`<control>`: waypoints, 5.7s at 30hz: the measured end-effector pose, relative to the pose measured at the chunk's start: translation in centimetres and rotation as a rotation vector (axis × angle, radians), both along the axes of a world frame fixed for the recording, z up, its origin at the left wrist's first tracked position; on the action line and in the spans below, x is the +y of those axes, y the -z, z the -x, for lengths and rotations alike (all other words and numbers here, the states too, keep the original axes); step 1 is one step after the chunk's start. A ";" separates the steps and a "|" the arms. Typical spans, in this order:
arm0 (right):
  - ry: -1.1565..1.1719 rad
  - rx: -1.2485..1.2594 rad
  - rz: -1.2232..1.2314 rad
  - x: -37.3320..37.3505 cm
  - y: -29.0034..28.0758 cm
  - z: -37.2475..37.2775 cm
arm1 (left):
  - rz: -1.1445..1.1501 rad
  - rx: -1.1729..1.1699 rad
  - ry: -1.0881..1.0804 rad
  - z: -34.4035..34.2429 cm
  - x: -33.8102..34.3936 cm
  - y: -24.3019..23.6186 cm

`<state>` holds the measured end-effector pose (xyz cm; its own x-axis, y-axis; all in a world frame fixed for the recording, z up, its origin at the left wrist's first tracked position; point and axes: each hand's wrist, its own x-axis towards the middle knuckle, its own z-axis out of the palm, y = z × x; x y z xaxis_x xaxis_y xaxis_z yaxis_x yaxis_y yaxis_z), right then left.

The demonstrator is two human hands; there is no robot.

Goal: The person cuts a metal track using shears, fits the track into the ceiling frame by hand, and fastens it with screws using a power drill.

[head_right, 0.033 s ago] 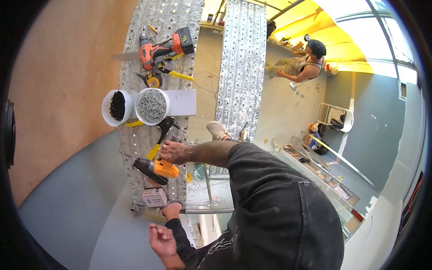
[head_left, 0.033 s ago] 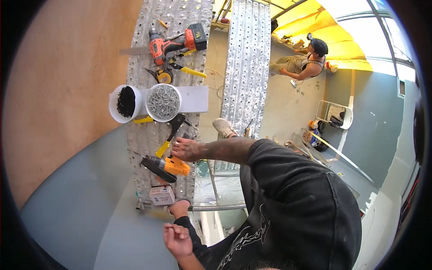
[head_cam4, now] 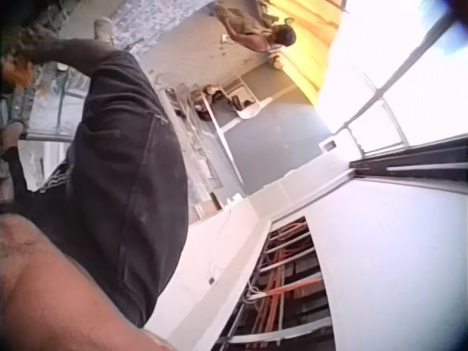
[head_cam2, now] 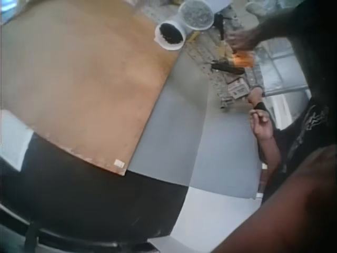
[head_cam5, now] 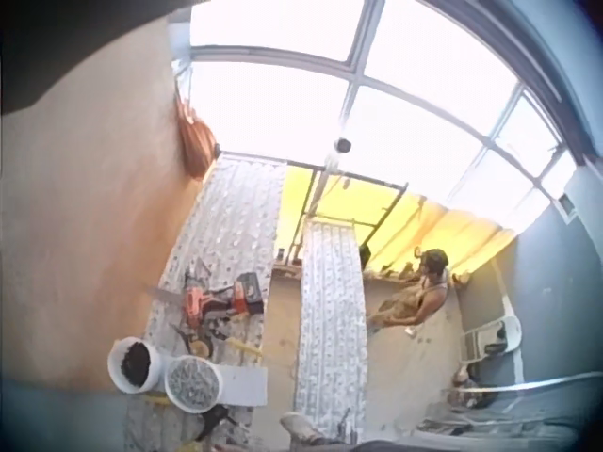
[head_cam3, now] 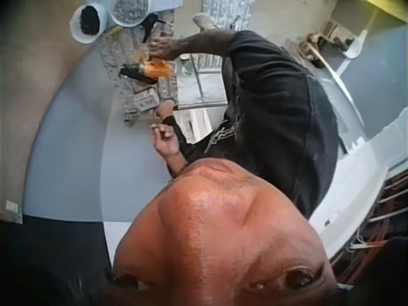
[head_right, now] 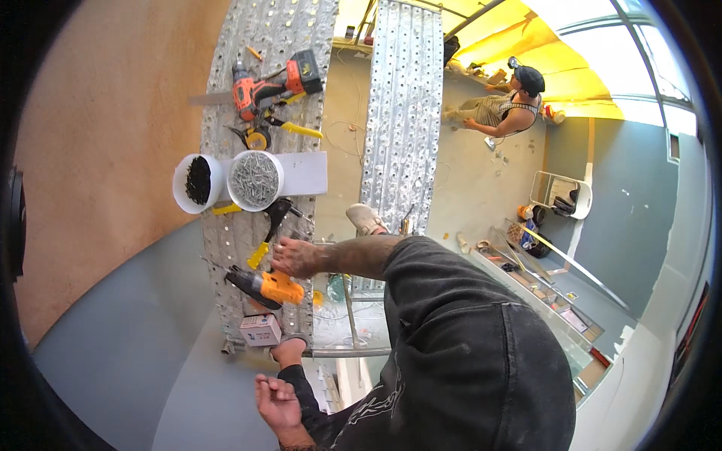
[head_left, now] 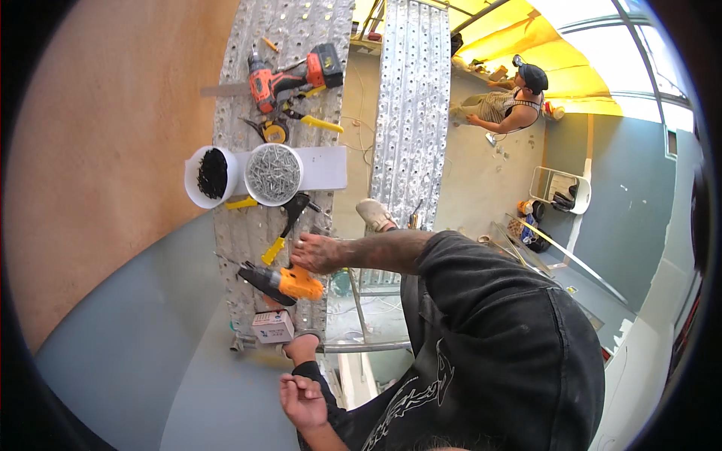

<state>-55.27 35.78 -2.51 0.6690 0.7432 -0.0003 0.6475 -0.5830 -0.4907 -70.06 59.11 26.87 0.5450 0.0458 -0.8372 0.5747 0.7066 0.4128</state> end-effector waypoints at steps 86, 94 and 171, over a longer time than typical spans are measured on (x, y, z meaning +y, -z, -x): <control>-0.713 1.151 -1.450 14.1 -65.2 5.0 | -2.277 -0.265 -0.487 17.8 -1.0 -48.5; -0.718 1.619 -1.652 27.8 -74.2 6.1 | -3.378 0.808 0.440 9.7 6.6 -71.8; -0.794 2.393 -1.611 45.7 -76.1 9.2 | -3.019 1.781 0.507 -5.0 23.5 -75.4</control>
<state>-64.50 81.47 73.63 0.3312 0.8102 0.4837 -0.9412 0.2475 0.2299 -65.06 82.58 102.23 0.6542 0.2967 0.6957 0.6378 0.2779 -0.7183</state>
